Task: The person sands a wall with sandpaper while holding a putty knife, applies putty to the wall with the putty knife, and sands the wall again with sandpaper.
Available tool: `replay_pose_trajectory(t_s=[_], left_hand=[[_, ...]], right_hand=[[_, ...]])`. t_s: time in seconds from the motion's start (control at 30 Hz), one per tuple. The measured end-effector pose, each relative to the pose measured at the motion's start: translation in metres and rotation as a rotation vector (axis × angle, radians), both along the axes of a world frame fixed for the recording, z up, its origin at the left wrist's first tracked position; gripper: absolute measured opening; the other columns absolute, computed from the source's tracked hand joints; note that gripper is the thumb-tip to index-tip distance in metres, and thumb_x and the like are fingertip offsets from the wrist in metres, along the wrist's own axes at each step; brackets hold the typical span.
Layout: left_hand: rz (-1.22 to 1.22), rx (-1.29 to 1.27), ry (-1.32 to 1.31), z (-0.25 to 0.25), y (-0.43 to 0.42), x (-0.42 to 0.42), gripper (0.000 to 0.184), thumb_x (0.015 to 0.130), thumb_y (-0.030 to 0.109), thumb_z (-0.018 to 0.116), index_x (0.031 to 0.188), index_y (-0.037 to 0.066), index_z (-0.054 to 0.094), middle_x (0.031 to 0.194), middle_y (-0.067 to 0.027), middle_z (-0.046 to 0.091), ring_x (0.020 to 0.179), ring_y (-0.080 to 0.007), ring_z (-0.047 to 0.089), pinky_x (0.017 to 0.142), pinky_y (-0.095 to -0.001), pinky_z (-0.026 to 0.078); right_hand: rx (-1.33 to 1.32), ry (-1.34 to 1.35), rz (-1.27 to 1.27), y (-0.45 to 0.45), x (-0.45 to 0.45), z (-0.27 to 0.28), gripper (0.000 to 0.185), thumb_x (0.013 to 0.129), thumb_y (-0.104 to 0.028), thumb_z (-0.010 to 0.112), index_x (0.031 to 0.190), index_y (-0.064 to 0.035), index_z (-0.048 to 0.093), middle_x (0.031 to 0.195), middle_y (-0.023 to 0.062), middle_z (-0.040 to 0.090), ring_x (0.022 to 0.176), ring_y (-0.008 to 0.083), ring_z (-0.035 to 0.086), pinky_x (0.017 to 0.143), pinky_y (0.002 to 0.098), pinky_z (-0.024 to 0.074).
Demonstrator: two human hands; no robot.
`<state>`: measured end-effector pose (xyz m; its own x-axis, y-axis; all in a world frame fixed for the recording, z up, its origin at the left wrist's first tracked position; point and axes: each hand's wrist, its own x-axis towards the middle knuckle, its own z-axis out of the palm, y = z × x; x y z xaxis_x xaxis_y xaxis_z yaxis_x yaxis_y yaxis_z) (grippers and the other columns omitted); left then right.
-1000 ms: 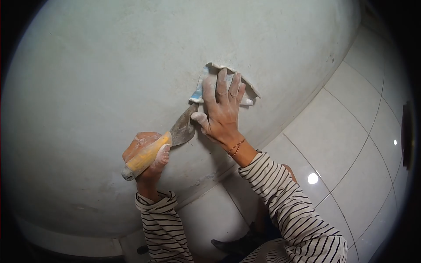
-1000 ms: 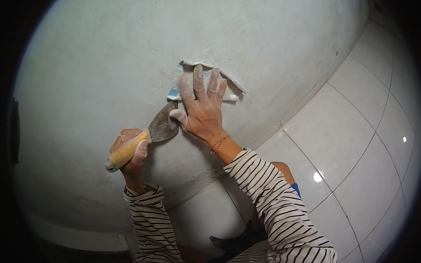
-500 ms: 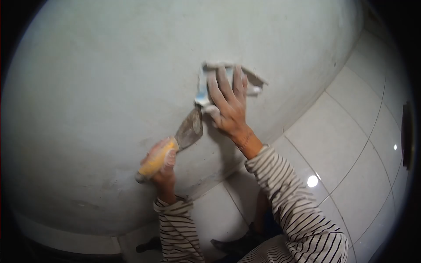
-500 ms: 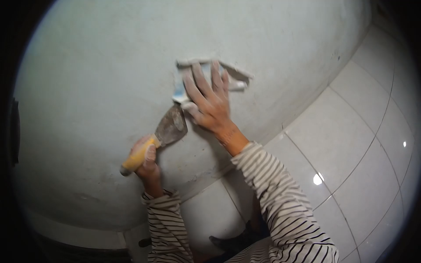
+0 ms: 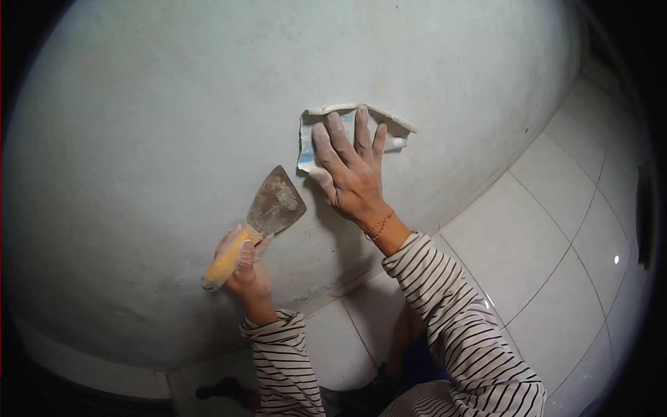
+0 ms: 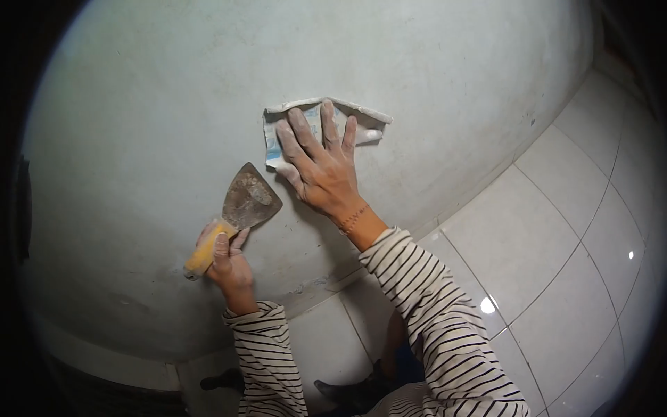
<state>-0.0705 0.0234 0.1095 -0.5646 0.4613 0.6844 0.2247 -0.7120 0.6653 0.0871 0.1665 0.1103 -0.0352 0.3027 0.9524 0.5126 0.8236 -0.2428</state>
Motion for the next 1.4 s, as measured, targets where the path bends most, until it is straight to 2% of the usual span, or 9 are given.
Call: replay_pose_trajectory(t_s=[0.17, 0.27, 0.57, 0.67, 0.73, 0.87, 1.0, 1.17, 1.4], left_hand=[[-0.037, -0.026, 0.105, 0.01, -0.001, -0.01, 0.034, 0.085, 0.012, 0.058, 0.115, 0.0, 0.048, 0.113, -0.0116, 0.049, 0.104, -0.0262, 0.053, 0.08, -0.0471, 0.052], [-0.046, -0.025, 0.066, 0.007, 0.001, -0.009, 0.036, 0.084, 0.013, 0.059, 0.115, 0.0, 0.048, 0.115, -0.0118, 0.047, 0.106, -0.0267, 0.051, 0.081, -0.0491, 0.051], [-0.032, -0.008, 0.104, 0.003, -0.007, -0.01, 0.034, 0.082, 0.012, 0.058, 0.109, -0.006, 0.05, 0.109, -0.014, 0.05, 0.101, -0.0274, 0.053, 0.075, -0.0455, 0.055], [0.214, -0.061, 0.373, 0.0, -0.007, -0.025, 0.035, 0.079, 0.012, 0.06, 0.108, -0.006, 0.052, 0.104, -0.0133, 0.054, 0.101, -0.0253, 0.053, 0.082, -0.0426, 0.049], [0.156, -0.032, 0.31, -0.011, -0.003, -0.031, 0.037, 0.08, 0.015, 0.06, 0.11, -0.005, 0.05, 0.107, -0.0139, 0.052, 0.102, -0.0264, 0.053, 0.079, -0.0447, 0.052], [0.092, -0.029, 0.261, -0.004, 0.001, -0.029, 0.039, 0.08, 0.017, 0.06, 0.112, -0.003, 0.049, 0.108, -0.0147, 0.05, 0.102, -0.028, 0.053, 0.076, -0.0485, 0.053], [0.088, -0.029, 0.191, -0.004, -0.002, -0.023, 0.039, 0.08, 0.016, 0.061, 0.112, -0.002, 0.049, 0.109, -0.014, 0.051, 0.102, -0.028, 0.053, 0.076, -0.049, 0.052], [0.008, -0.036, 0.113, 0.007, 0.011, -0.021, 0.039, 0.081, 0.017, 0.063, 0.112, -0.002, 0.049, 0.109, -0.0123, 0.051, 0.1, -0.0268, 0.054, 0.077, -0.0488, 0.051], [0.046, -0.041, 0.145, -0.005, 0.005, -0.023, 0.039, 0.078, 0.017, 0.065, 0.109, -0.001, 0.051, 0.107, -0.0116, 0.052, 0.098, -0.0253, 0.055, 0.077, -0.0472, 0.052]], right_hand=[[-0.134, -0.028, -0.02, -0.003, -0.02, -0.136, 0.055, 0.091, -0.043, 0.039, 0.129, -0.0037, 0.046, 0.143, 0.0148, 0.031, 0.133, 0.0484, 0.013, 0.105, 0.061, 0.0032], [-0.117, 0.122, -0.008, -0.014, -0.035, -0.136, 0.058, 0.092, -0.043, 0.037, 0.129, 0.0015, 0.044, 0.143, 0.0196, 0.029, 0.131, 0.0521, 0.012, 0.104, 0.0627, 0.0066], [0.03, 0.294, -0.068, -0.003, -0.032, -0.007, 0.06, 0.092, -0.043, 0.039, 0.131, 0.0012, 0.041, 0.145, 0.0168, 0.026, 0.132, 0.0506, 0.009, 0.104, 0.0616, 0.004], [0.01, 0.234, -0.044, -0.008, -0.02, -0.027, 0.056, 0.091, -0.043, 0.042, 0.128, -0.0002, 0.046, 0.141, 0.0165, 0.035, 0.133, 0.0487, 0.013, 0.105, 0.0606, 0.0053], [0.018, 0.05, -0.032, -0.009, -0.033, -0.096, 0.055, 0.089, -0.043, 0.045, 0.121, 0.001, 0.052, 0.137, 0.0175, 0.04, 0.131, 0.0504, 0.016, 0.105, 0.0616, 0.0065], [-0.003, 0.164, -0.022, -0.016, -0.047, -0.103, 0.051, 0.088, -0.041, 0.049, 0.114, 0.0022, 0.057, 0.135, 0.0169, 0.043, 0.13, 0.0522, 0.017, 0.104, 0.0631, 0.0061], [0.048, 0.168, -0.036, -0.022, -0.033, 0.019, 0.049, 0.086, -0.036, 0.054, 0.125, -0.0057, 0.051, 0.138, 0.0111, 0.04, 0.132, 0.0443, 0.021, 0.106, 0.0576, 0.0108], [-0.043, 0.138, -0.015, -0.017, -0.049, -0.06, 0.042, 0.089, -0.031, 0.05, 0.124, -0.0067, 0.053, 0.137, 0.0104, 0.042, 0.133, 0.0427, 0.021, 0.107, 0.0569, 0.009], [0.089, 0.261, -0.012, -0.019, -0.036, 0.038, 0.039, 0.087, -0.019, 0.053, 0.121, 0.0013, 0.053, 0.132, 0.018, 0.046, 0.133, 0.0401, 0.023, 0.108, 0.053, 0.0069]])
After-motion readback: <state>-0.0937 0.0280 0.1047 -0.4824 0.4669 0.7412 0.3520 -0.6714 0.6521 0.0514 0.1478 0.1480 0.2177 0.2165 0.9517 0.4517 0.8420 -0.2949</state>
